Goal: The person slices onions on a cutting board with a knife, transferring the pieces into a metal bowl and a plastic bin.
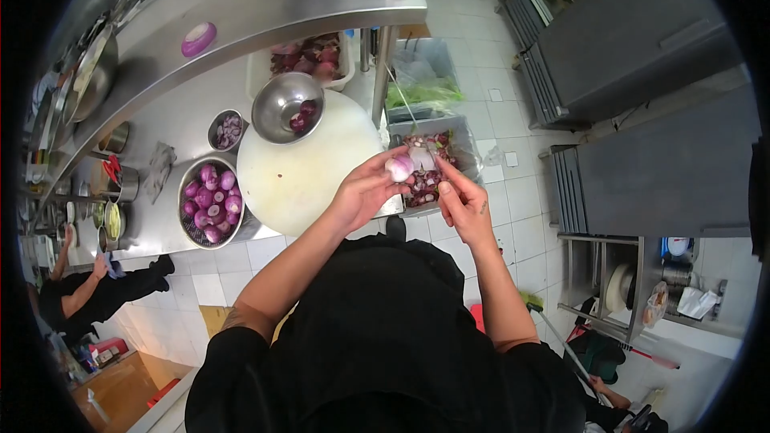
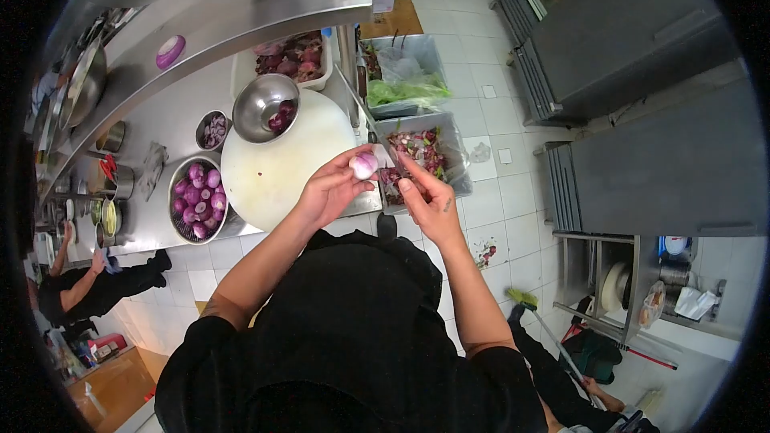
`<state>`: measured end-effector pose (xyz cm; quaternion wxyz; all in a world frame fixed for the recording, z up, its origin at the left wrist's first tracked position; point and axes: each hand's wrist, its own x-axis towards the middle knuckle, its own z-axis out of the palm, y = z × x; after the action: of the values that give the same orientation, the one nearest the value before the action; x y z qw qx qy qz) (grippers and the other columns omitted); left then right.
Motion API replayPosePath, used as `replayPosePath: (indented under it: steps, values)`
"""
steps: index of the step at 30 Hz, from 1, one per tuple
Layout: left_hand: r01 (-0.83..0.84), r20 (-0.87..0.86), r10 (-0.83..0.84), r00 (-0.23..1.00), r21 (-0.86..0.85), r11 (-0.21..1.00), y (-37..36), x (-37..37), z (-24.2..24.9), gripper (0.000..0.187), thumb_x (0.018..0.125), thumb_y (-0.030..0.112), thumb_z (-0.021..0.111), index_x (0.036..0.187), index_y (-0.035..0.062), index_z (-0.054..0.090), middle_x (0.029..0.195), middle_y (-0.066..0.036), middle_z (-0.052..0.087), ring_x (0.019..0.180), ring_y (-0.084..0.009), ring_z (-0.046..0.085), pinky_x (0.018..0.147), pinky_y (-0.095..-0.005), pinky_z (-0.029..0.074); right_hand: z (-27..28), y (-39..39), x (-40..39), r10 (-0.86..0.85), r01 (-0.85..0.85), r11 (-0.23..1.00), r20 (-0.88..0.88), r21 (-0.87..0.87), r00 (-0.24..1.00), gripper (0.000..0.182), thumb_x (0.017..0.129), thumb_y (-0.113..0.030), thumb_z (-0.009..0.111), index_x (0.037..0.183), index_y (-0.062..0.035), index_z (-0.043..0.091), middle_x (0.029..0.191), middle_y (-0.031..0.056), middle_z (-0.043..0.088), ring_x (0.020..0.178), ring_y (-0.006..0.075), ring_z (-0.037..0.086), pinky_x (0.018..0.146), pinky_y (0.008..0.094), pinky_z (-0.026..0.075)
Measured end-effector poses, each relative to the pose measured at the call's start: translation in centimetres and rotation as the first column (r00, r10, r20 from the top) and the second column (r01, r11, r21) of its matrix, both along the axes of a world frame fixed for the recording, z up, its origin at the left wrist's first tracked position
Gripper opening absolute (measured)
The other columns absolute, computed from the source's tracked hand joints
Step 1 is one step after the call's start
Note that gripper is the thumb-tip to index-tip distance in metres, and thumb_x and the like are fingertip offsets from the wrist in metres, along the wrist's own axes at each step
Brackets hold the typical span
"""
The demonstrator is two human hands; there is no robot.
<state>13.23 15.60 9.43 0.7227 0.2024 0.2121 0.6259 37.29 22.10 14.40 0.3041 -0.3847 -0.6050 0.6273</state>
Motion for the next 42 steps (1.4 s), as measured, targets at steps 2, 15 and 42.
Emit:
replayPosePath:
  steps: [2,15,42]
  values:
    - [-0.054,-0.089,0.049,0.995,-0.052,0.997,0.7,0.7,-0.6,0.055,0.112,0.017,0.070,0.163,0.0019,0.054,0.151,-0.012,0.065,0.126,-0.0230,0.069,0.106,-0.0401,0.058,-0.1,-0.3,0.1,0.015,-0.016,0.996,0.011,0.084,1.000,0.050,0.114,-0.018,0.069,0.162,-0.0049,0.062,0.072,-0.0087,0.056,0.060,0.0003,0.043,0.054,0.0232,0.034]
    - [-0.087,-0.024,0.086,0.996,-0.046,0.995,2.6,1.1,-0.9,0.050,0.115,0.020,0.065,0.159,-0.0024,0.055,0.140,-0.014,0.072,0.120,-0.0239,0.074,0.105,-0.0383,0.061,-1.5,2.4,2.5,-0.079,0.079,0.997,-0.068,-0.005,0.995,0.049,0.116,-0.021,0.066,0.163,-0.0060,0.061,0.070,-0.0067,0.054,0.055,0.0026,0.043,0.049,0.0241,0.034]
    - [-0.039,-0.017,0.036,0.999,-0.221,0.975,2.8,1.9,-1.0,0.030,0.118,0.033,0.060,0.139,0.0130,0.068,0.136,-0.003,0.073,0.125,-0.0179,0.068,0.106,-0.0396,0.054,-1.0,1.6,0.8,0.121,-0.146,0.956,0.109,0.255,0.987,0.076,0.105,-0.017,0.076,0.175,-0.0128,0.046,0.073,-0.0064,0.050,0.068,0.0059,0.042,0.066,0.0251,0.038]
